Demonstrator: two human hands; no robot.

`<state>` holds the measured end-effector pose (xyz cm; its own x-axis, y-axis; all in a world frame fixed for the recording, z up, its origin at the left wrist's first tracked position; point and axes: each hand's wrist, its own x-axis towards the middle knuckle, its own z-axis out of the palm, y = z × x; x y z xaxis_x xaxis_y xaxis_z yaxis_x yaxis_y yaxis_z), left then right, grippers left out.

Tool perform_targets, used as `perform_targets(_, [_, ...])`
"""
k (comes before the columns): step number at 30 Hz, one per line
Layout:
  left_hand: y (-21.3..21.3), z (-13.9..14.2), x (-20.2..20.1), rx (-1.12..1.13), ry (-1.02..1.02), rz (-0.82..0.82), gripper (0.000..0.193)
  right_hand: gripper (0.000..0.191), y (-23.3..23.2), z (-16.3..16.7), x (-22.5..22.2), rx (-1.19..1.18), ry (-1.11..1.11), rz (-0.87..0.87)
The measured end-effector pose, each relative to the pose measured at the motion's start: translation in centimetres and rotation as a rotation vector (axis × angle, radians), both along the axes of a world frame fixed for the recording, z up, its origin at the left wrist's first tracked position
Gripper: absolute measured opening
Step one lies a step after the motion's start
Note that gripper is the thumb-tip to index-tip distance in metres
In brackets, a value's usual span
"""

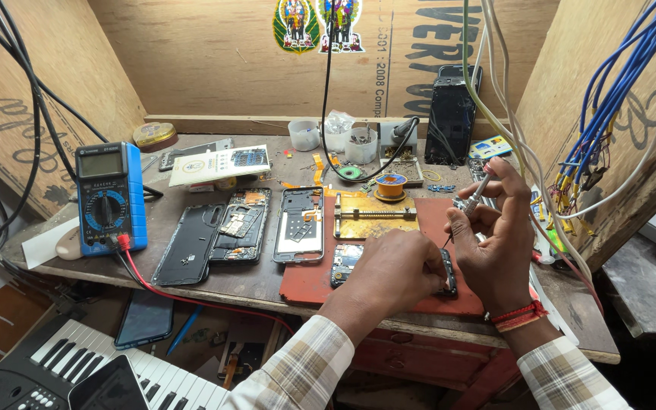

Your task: The person repairs a disassembled smartphone at a cluttered workbench, using a screwdriver to work on the phone's internal components while holding the device steady. They reposition the phone and reach for other phone parts and tools on the bench as they continue the repair.

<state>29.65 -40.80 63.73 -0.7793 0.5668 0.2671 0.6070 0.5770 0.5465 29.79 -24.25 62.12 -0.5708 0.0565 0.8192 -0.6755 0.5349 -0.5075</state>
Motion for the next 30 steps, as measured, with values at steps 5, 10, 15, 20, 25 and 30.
perform_targets(5, [-0.02,0.19,-0.05,-0.023,-0.030,0.002,0.014,0.071,-0.03,0.08,0.01,0.000,-0.008,-0.008])
perform_targets(10, [0.14,0.40,0.04,-0.047,-0.033,0.013,0.017,0.071,-0.03,0.08,0.12,0.002,-0.007,-0.008])
perform_targets(15, [0.12,0.53,0.13,-0.056,-0.043,0.021,0.018,0.071,-0.04,0.11,0.01,-0.006,-0.012,-0.005])
perform_targets(20, [0.21,0.35,0.18,-0.042,-0.027,0.028,0.019,0.071,-0.05,0.03,0.06,-0.005,-0.015,-0.011])
perform_targets(25, [0.18,0.01,0.27,-0.024,-0.015,0.034,0.018,0.071,-0.05,-0.10,0.01,0.001,-0.010,-0.010])
perform_targets(30, [0.05,-0.43,0.50,0.035,0.018,0.034,0.017,0.071,-0.02,-0.21,-0.08,0.006,-0.006,-0.017])
